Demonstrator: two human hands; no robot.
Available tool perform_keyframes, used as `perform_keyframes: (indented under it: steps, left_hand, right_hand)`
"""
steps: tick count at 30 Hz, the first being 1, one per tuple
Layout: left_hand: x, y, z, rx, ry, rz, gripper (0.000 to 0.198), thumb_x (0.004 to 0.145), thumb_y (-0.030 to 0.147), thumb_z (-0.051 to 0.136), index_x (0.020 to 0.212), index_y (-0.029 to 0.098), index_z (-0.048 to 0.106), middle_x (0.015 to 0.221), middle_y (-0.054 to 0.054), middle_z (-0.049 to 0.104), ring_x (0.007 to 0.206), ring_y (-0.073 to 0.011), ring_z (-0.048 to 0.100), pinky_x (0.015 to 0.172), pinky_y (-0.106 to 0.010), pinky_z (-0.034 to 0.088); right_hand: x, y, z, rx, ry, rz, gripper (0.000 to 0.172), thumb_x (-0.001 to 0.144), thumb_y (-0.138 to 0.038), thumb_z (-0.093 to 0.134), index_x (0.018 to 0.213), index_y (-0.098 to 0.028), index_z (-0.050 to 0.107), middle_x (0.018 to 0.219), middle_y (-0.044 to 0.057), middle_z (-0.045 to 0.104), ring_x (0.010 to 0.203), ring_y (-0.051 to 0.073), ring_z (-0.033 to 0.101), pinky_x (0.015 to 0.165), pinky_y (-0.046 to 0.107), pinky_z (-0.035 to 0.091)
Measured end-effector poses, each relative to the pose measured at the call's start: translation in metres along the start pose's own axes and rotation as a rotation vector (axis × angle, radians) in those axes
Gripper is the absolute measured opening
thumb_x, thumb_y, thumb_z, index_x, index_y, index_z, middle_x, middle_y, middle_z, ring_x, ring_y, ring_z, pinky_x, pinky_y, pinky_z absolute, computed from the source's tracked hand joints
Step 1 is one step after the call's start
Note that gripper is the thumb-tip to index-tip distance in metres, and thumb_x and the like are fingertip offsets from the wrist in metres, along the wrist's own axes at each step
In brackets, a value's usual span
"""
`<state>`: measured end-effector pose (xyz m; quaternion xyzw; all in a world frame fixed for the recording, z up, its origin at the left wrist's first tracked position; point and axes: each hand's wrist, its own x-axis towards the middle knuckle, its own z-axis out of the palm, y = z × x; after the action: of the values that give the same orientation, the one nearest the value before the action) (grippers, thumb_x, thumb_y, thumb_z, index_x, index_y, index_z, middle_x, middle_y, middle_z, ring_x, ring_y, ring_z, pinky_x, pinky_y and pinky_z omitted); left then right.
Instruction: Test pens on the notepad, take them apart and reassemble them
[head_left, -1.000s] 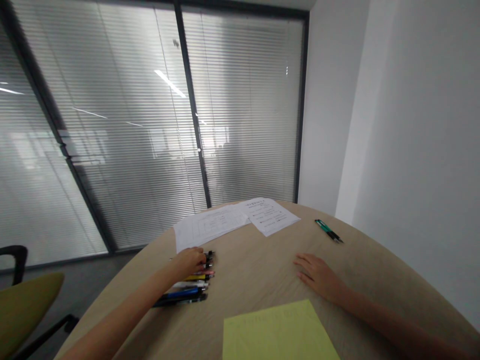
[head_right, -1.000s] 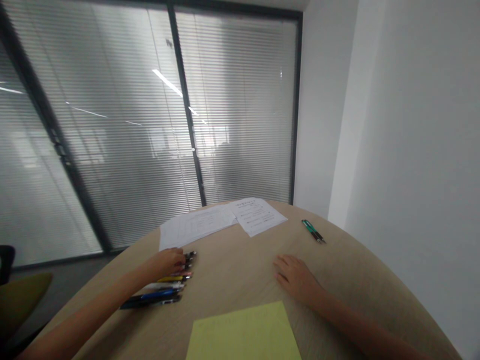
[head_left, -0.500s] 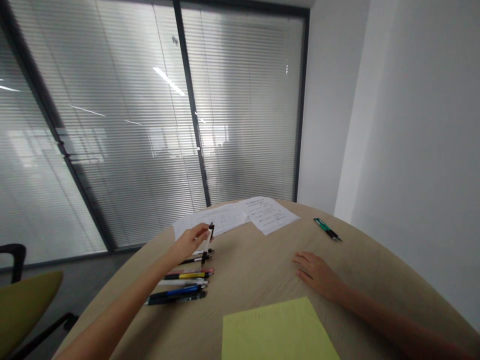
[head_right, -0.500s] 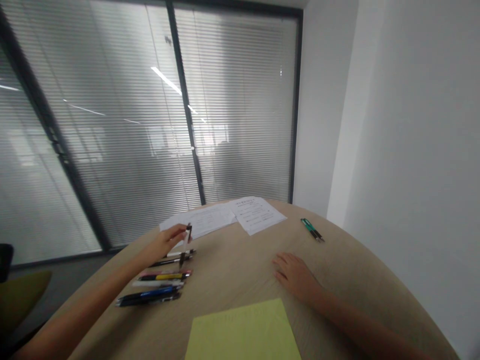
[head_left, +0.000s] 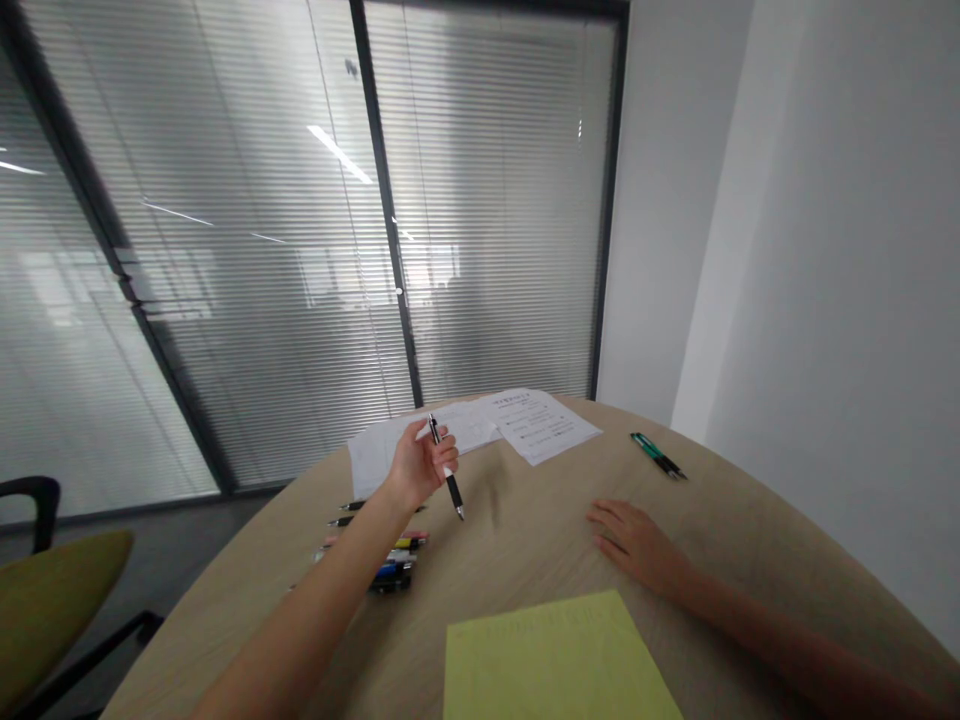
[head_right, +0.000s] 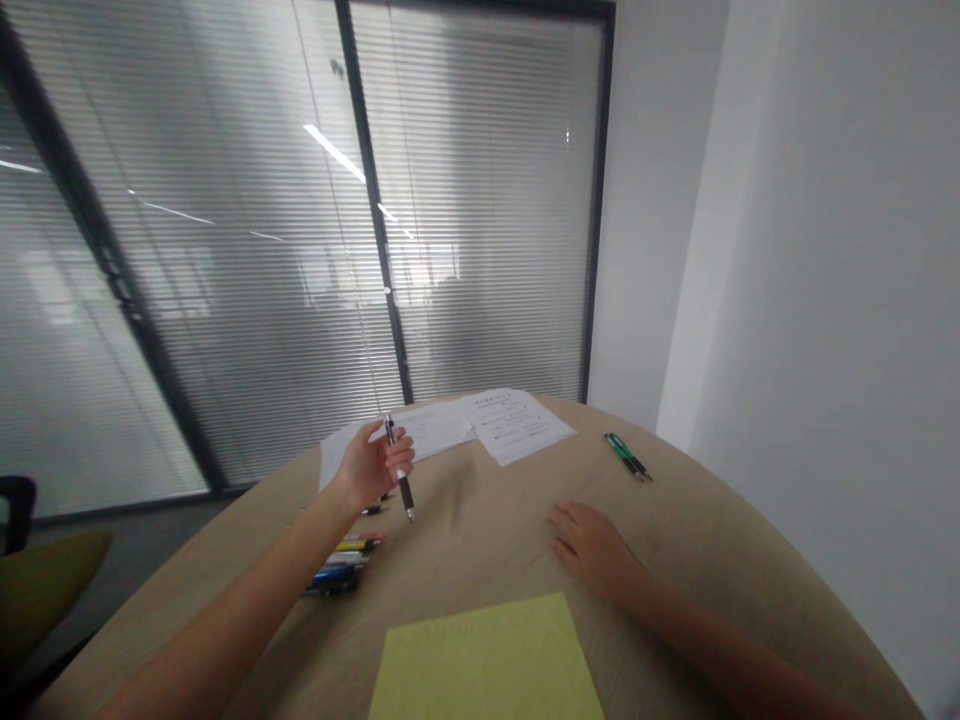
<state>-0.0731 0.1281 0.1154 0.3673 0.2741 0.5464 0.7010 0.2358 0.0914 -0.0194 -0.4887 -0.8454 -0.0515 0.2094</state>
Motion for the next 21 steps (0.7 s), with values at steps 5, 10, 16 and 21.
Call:
perform_keyframes:
  steps: [5,10,16,21]
  left_hand:
    - [0.001,-0.007,-0.010,-0.072,-0.055,-0.122,0.042,0.080,0.040,0.036,0.047,0.015,0.042,0.035,0.009,0.021,0.024,-0.0047,0.020,0.026,-0.014,0.021]
    - [0.001,-0.007,-0.016,-0.123,-0.085,-0.127,0.038,0.077,0.037,0.038,0.044,0.017,0.039,0.035,0.010,0.016,0.025,-0.0053,0.019,0.025,-0.014,0.019]
    - [0.002,-0.007,-0.021,-0.156,-0.108,-0.129,0.036,0.073,0.035,0.037,0.042,0.018,0.035,0.035,0.009,0.015,0.025,-0.0059,0.019,0.025,-0.015,0.021]
    - [0.003,-0.010,-0.022,-0.175,-0.119,-0.151,0.049,0.079,0.052,0.030,0.044,0.017,0.036,0.036,0.010,0.016,0.025,-0.0058,0.019,0.026,-0.015,0.021]
  right_hand:
    - [-0.001,0.002,0.002,0.003,0.011,-0.012,0.032,0.080,-0.027,0.043,0.106,-0.016,0.058,0.114,0.011,0.056,0.105,0.022,0.049,0.091,0.039,0.038]
    - [-0.002,0.005,0.005,-0.009,0.025,-0.013,0.031,0.081,-0.028,0.042,0.105,-0.018,0.058,0.114,0.010,0.056,0.104,0.021,0.050,0.090,0.038,0.039]
    - [-0.002,0.004,0.003,-0.034,0.014,-0.013,0.031,0.080,-0.028,0.043,0.105,-0.017,0.058,0.114,0.010,0.056,0.105,0.021,0.050,0.091,0.038,0.038]
    - [-0.001,0.002,0.000,-0.038,-0.002,-0.010,0.031,0.080,-0.027,0.043,0.105,-0.016,0.058,0.114,0.011,0.056,0.105,0.021,0.050,0.091,0.038,0.038]
